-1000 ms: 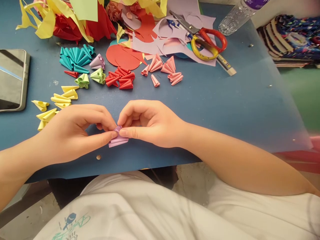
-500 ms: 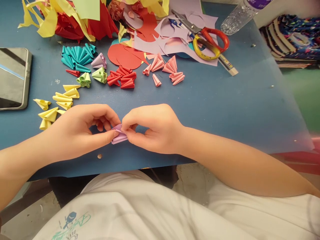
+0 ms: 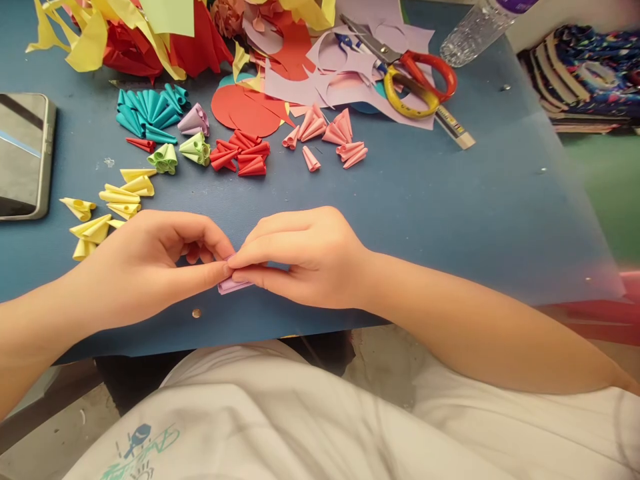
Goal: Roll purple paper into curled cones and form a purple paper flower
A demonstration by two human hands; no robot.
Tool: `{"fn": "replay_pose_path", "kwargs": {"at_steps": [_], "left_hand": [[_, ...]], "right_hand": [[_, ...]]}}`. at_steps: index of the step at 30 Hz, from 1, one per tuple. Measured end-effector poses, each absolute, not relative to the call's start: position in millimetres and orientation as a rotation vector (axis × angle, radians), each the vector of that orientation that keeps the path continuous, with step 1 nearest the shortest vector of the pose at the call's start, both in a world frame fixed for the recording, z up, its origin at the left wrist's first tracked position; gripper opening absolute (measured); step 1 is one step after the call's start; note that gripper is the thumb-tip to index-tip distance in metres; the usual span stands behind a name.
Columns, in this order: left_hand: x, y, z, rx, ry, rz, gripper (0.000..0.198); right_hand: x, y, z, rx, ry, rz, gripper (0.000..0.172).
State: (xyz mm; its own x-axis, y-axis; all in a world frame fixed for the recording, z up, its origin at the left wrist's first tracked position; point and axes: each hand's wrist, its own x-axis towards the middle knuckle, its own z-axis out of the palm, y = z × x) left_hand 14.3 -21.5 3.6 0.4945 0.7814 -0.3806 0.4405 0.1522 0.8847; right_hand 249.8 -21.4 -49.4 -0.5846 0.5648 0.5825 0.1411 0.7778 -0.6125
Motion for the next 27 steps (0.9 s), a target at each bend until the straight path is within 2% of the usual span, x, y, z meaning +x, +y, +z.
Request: {"fn": "replay_pose_path", "kwargs": {"at_steps": [14,22,27], "left_hand": [[9.6,-17.9,-2.7,1.569,1.093,0.397,0.024],[15.1,-20.5,2.3,1.561,1.078,0.439,0.007],[13.3,-18.6,-0.7,1.572,1.099,0.412,0.014]], "right_hand": [[250.2,-18.7,-43.7,-0.630,-2.087,0.892,0.011],[248.4,-23.6,-47.3,-0.613,-2.153,0.660,0.016],[249.3,-24.9,-49.7,-0.610,-2.199,0.506,0.014]]}}
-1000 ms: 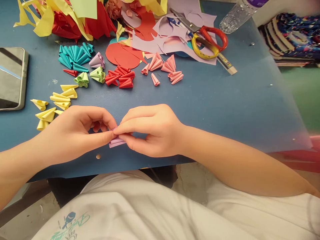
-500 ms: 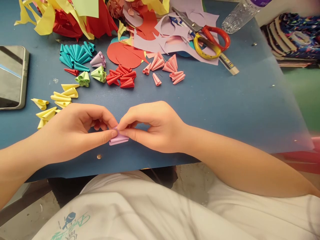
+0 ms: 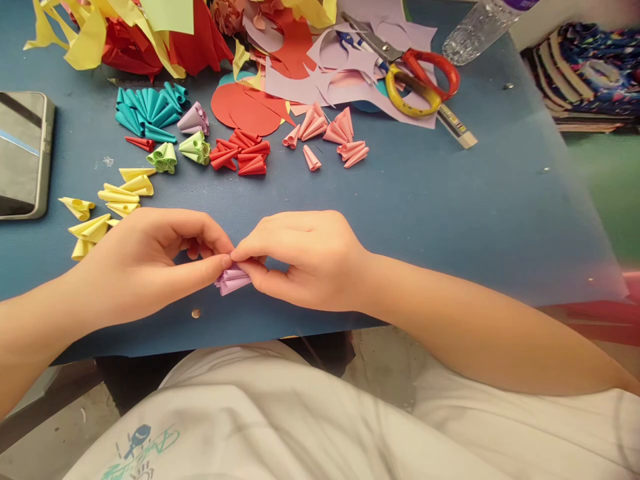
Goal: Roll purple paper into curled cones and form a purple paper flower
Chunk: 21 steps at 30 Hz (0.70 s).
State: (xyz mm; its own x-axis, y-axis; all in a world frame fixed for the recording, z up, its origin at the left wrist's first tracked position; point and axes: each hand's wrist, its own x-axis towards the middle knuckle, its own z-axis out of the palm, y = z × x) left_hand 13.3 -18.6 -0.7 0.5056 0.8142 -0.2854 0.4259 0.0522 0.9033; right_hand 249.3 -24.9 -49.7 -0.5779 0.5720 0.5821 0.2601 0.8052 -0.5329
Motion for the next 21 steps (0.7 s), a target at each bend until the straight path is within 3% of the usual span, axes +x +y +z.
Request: {"fn": "replay_pose_path", "kwargs": {"at_steps": [14,21], "left_hand": [[9.4,-15.4,-7.3,1.739,1.090,0.423,0.013],[9.2,-17.2,-6.8,1.773,1.082,0.428,0.009]], "right_hand": [[246.1,-27.6,-51.2,-0.713,-2.139,0.515,0.012],[246.2,-25.1,-48.8,-0.703,-2.072,0.760,0.007]]}}
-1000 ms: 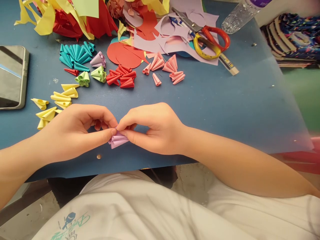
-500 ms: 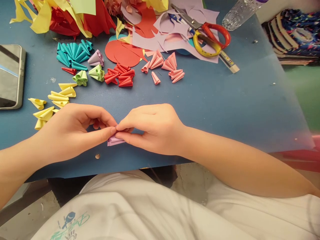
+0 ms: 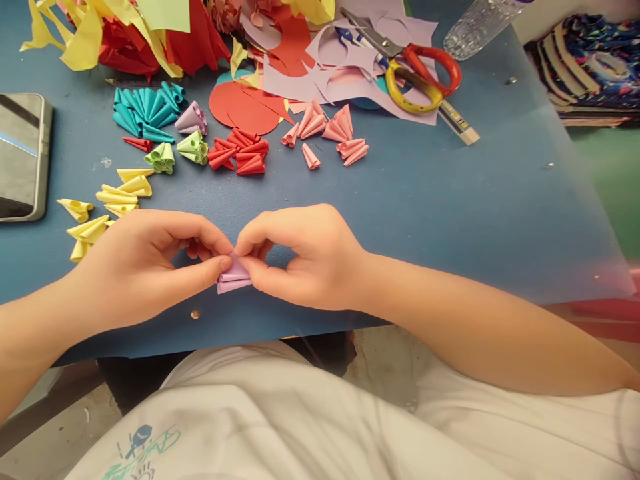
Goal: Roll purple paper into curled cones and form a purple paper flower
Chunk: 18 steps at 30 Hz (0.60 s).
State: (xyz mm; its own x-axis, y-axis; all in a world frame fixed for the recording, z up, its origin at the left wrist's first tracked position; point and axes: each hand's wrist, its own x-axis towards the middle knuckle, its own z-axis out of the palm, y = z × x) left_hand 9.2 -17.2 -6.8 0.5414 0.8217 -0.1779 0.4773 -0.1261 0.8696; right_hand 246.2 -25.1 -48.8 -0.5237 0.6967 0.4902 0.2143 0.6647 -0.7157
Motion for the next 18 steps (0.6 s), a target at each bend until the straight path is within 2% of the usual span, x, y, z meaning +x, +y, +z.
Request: {"fn": "replay_pose_path", "kwargs": {"at_steps": [3,10,18], "left_hand": [[8.7,-18.6,-7.5,1.876,1.087,0.460,0.005],[9.3,-18.5,-8.9,2.104,1.037,0.482,0.007],[7.6,-13.9,-7.6,2.186,0.978,0.447,0.007]], "right_hand": [[246.4,-25.2,-50.0,-0.704,-2.029,0.831,0.007],[246.7,-28.3,-50.9,-0.706,-2.139,0.616,0.011],[248.0,-28.0,-48.4,-0.734,-2.211,0.601,0.010]]}}
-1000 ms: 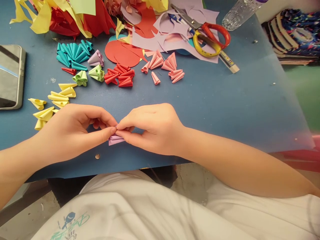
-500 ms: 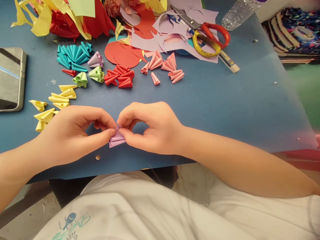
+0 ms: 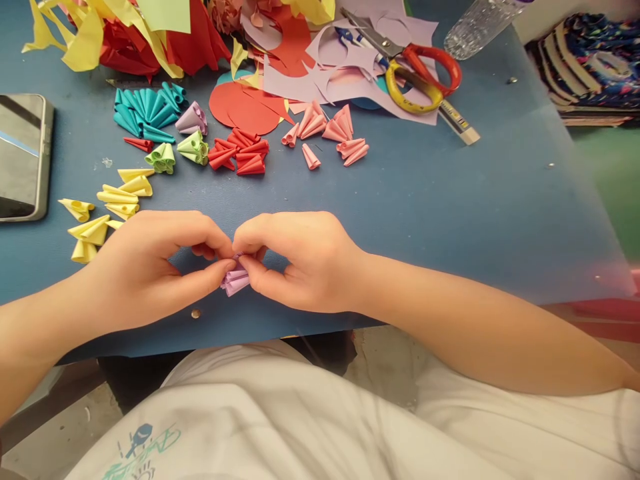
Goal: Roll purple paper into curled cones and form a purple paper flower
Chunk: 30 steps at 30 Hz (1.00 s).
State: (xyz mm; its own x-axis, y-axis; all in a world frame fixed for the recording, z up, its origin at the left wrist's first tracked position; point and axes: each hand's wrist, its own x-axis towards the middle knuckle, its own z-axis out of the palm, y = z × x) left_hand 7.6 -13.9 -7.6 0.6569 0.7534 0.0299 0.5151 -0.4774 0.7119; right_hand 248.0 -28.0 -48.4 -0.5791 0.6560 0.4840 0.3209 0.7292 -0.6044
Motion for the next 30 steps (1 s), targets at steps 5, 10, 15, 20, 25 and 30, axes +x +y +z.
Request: {"fn": "replay_pose_path", "kwargs": {"at_steps": [5,10,15,20,25,30], "left_hand": [[8,-16,-8,2.166,1.011,0.445,0.007],[8,-19,-6,2.173,1.078,0.545,0.003],[6,-17,-7,2.273,1.046,0.590,0.009],[4,-13,-14,2.306,0.924,0.611,0.003],[5,-13,-14,2.321,0.893,0.656,0.005],[5,-13,-12,2.288,0.892,0.634,0.004]], "right_hand": [[248,-28,-50,-0.738,-2.145,0.732,0.011],[250,-23,-49,-0.708,-1.955,1.116,0.014],[251,-18,-46,-0.736,-1.881,1.328,0.008],[248,-20,-51,-0.700,-1.909,1.235,0.012],[249,-21,-51,-0.676,-1.917,1.259,0.010],[252,-17,-48,-0.659,-1.883,1.369,0.010]]}}
